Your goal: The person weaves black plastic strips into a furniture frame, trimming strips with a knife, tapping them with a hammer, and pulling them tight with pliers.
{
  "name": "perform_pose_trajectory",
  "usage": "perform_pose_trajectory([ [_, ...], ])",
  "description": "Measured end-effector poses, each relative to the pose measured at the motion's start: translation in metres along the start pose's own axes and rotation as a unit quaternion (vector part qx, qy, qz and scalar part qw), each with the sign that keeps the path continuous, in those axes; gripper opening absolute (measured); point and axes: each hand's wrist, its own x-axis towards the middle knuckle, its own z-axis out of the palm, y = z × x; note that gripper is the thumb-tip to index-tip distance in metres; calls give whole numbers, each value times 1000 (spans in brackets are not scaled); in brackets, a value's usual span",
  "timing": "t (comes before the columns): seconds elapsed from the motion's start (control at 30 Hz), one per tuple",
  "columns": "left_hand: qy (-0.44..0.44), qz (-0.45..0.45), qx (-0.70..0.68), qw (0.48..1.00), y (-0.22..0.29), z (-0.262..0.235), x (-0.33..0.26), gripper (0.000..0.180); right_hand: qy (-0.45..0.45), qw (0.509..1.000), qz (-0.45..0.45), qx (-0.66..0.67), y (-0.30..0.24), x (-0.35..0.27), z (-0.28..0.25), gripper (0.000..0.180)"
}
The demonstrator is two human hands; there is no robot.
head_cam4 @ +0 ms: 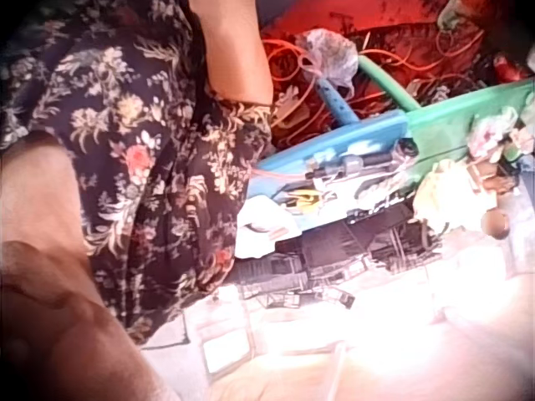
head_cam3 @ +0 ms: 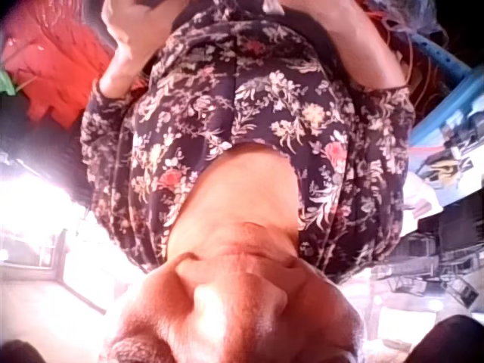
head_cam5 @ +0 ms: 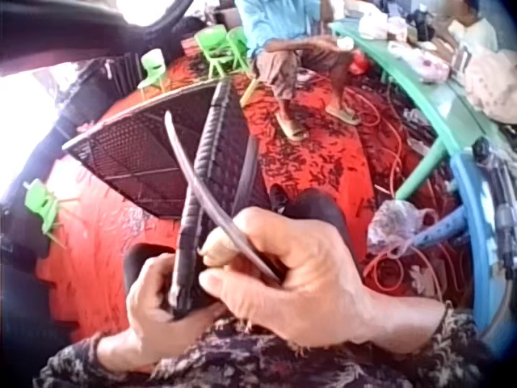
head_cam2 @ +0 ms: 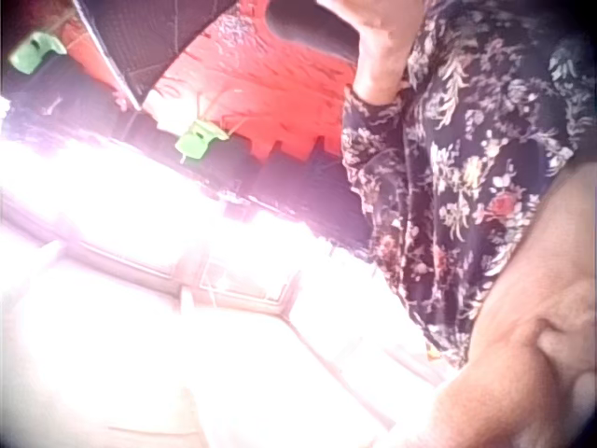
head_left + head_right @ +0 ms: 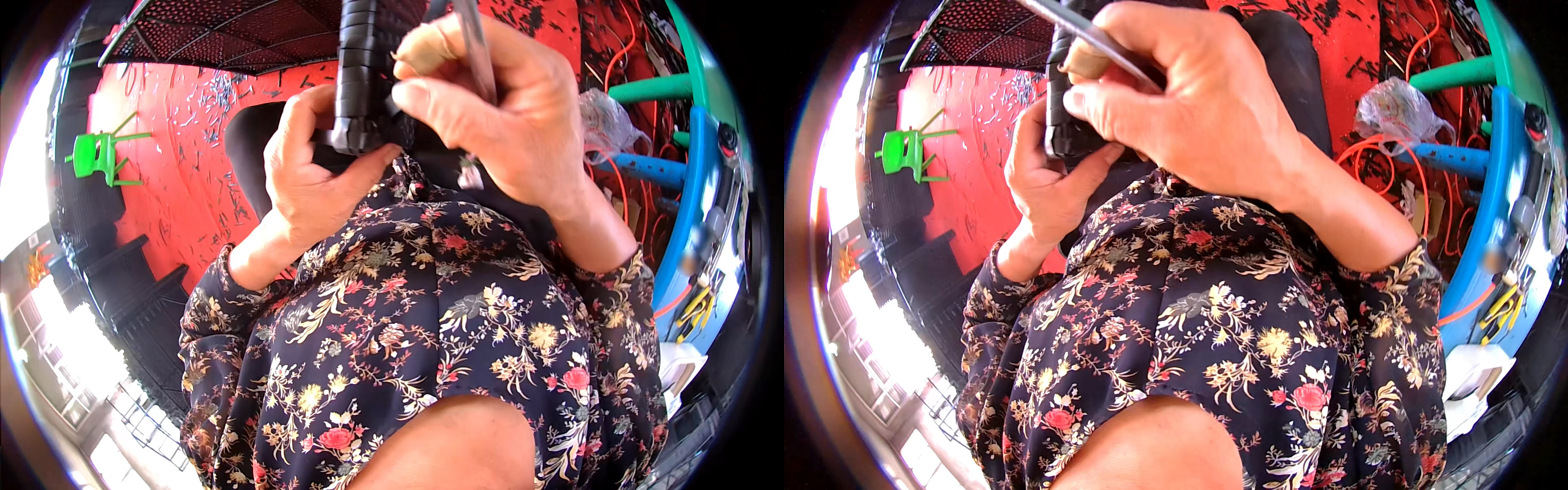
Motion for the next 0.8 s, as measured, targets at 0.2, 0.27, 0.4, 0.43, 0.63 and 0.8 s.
perform_pose_trajectory([
  [0.2, -74, -103, -91, 988, 8, -6, 2, 43, -52, 956, 20, 290, 18, -2, -11, 10],
  [0.27, -86, -112, -144, 979, 7, -8, 4, 42, -20, 965, 103, 242, 28, -14, -5, 8],
  [0.4, -94, -122, -206, 966, 7, -11, 4, 41, 27, 997, 24, 62, 70, -27, 17, 14],
  [0.43, -95, -130, -218, 963, 7, -12, 3, 41, 27, 998, 14, 48, 72, -27, 19, 14],
  [0.63, -87, -100, -136, 982, 1, -13, 4, 29, -39, 998, -48, -21, 79, -16, 15, 19],
  [0.8, -92, -59, -63, 992, 1, -17, 8, 24, -129, 981, -57, 132, 96, -9, 7, 12],
])
